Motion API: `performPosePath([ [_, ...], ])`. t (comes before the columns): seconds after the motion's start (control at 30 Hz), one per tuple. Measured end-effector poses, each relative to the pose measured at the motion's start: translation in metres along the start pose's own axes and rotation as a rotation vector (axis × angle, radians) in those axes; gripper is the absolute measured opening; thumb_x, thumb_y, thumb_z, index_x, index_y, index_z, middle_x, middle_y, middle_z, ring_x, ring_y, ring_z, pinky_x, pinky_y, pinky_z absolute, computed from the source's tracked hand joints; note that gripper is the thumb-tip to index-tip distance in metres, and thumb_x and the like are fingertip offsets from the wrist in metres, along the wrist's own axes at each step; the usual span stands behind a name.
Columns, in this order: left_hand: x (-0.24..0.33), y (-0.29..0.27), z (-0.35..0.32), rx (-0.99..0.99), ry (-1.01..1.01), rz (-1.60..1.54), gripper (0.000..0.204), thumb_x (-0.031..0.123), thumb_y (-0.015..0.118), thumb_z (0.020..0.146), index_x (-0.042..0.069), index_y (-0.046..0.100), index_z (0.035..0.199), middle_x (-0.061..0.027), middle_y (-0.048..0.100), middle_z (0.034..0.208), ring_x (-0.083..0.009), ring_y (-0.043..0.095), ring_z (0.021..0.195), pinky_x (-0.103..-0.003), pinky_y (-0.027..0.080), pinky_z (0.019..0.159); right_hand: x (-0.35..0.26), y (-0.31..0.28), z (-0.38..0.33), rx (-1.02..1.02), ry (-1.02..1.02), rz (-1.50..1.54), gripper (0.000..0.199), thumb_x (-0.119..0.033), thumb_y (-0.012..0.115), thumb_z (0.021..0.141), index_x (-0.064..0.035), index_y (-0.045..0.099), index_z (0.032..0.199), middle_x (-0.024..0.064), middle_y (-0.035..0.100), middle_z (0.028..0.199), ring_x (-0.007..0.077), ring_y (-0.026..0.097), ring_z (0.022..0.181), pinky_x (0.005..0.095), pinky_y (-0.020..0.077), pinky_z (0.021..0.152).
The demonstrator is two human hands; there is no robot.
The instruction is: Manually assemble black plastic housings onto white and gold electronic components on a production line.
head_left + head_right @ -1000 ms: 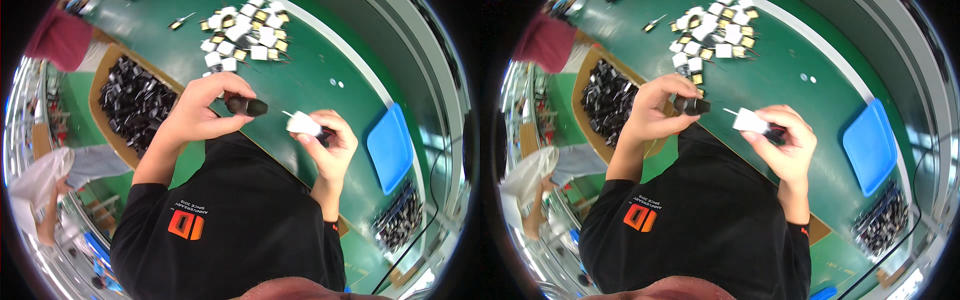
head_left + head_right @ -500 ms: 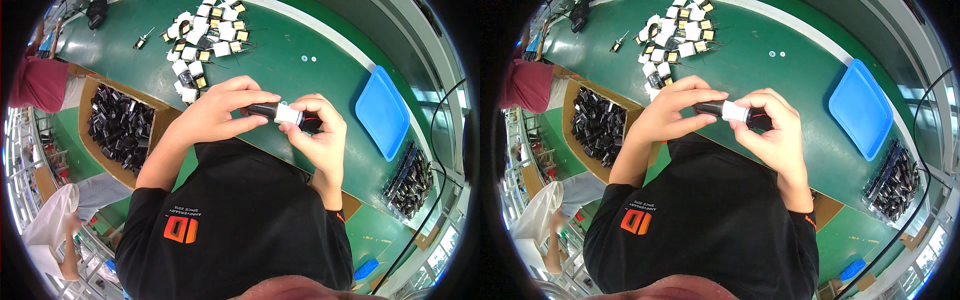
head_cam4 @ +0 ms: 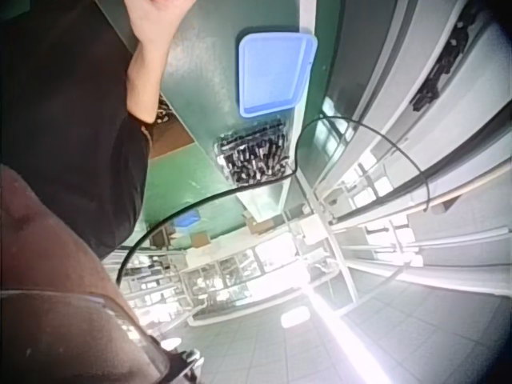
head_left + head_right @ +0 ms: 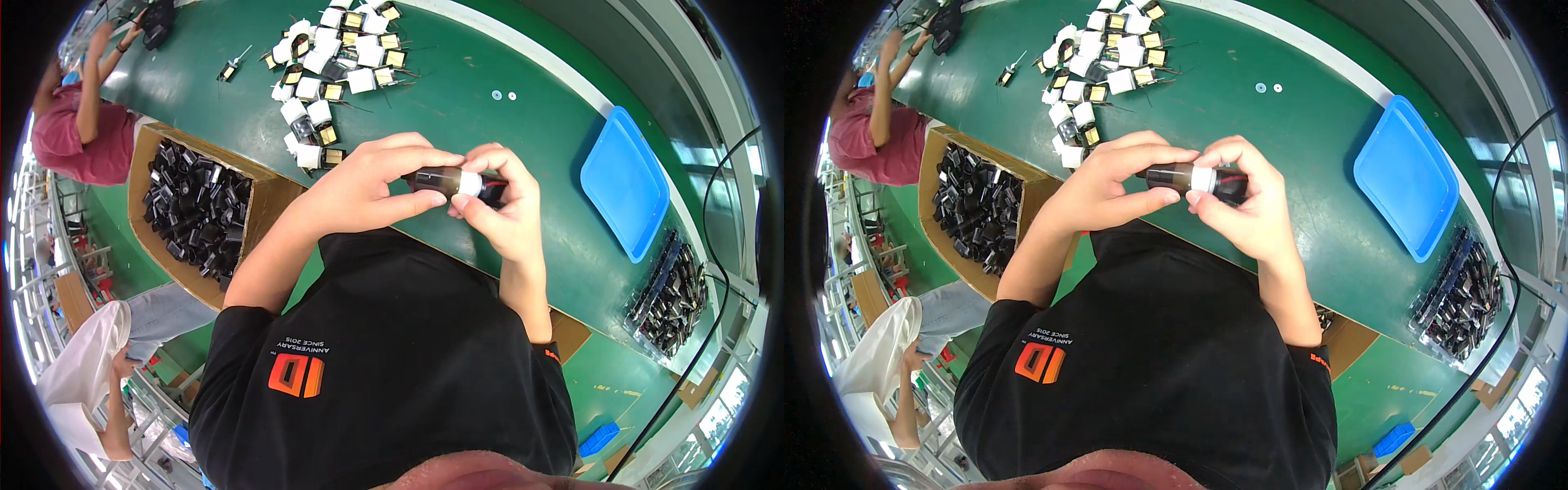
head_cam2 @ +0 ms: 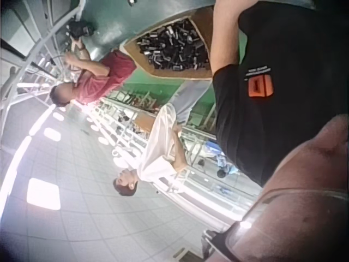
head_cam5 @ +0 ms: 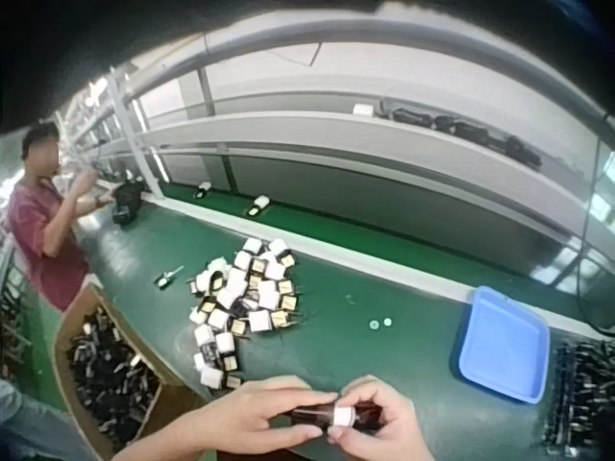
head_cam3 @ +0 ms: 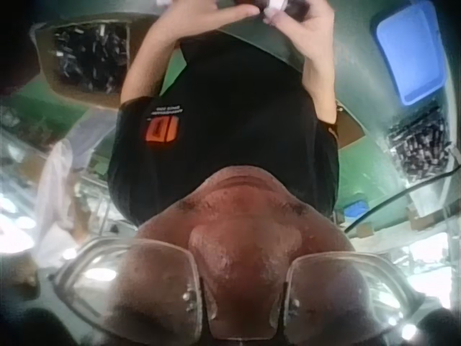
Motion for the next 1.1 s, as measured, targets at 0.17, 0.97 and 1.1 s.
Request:
performPosePath([
  [0.17, 0.015, 0.002, 0.009, 0.032, 0.025, 0.046, 0.058, 0.014, 0.082, 0.074, 0.005, 0.062, 0.128, -0.0069, 0.062, 0.091, -0.0192, 0.061, 0.083, -0.029, 0.049, 0.073, 0.015, -0.012, 0.001, -0.022, 0.116, 0.295, 0.029, 0.003, 0.064, 0.080, -0.0004, 0.055, 0.107, 0.0124, 0.061, 0.100, 0.0151, 0.064, 0.073, 0.0259, 0.0536, 0.062],
  [0.97, 0.013, 0.051, 0.040, 0.256, 0.519, 0.252, 0.051, 0.018, 0.081, 0.073, 0.001, 0.063, 0.117, -0.0118, 0.071, 0.105, -0.0292, 0.068, 0.102, -0.037, 0.056, 0.085, 0.068, -0.011, 0.004, -0.066, 0.144, 1.252, 0.026, -0.023, 0.060, 0.075, -0.0152, 0.060, 0.099, 0.0052, 0.065, 0.082, 0.0187, 0.065, 0.064, 0.0297, 0.0548, 0.048],
  [1.1, 0.014, 0.050, 0.040, 0.251, 0.514, 0.252, 0.051, 0.019, 0.082, 0.072, 0.001, 0.064, 0.117, -0.0125, 0.070, 0.106, -0.0294, 0.068, 0.101, -0.038, 0.056, 0.086, 0.059, -0.008, 0.009, -0.132, 0.105, 1.288, 0.024, -0.023, 0.060, 0.075, -0.0157, 0.061, 0.098, 0.0050, 0.065, 0.083, 0.0186, 0.065, 0.064, 0.0302, 0.0552, 0.048],
])
Point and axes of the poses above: each hand's wrist, its own z-axis towards the middle knuckle, its own y-axis out of the palm, x = y × z, the point moved 1 cm from there along z, towards the middle knuckle
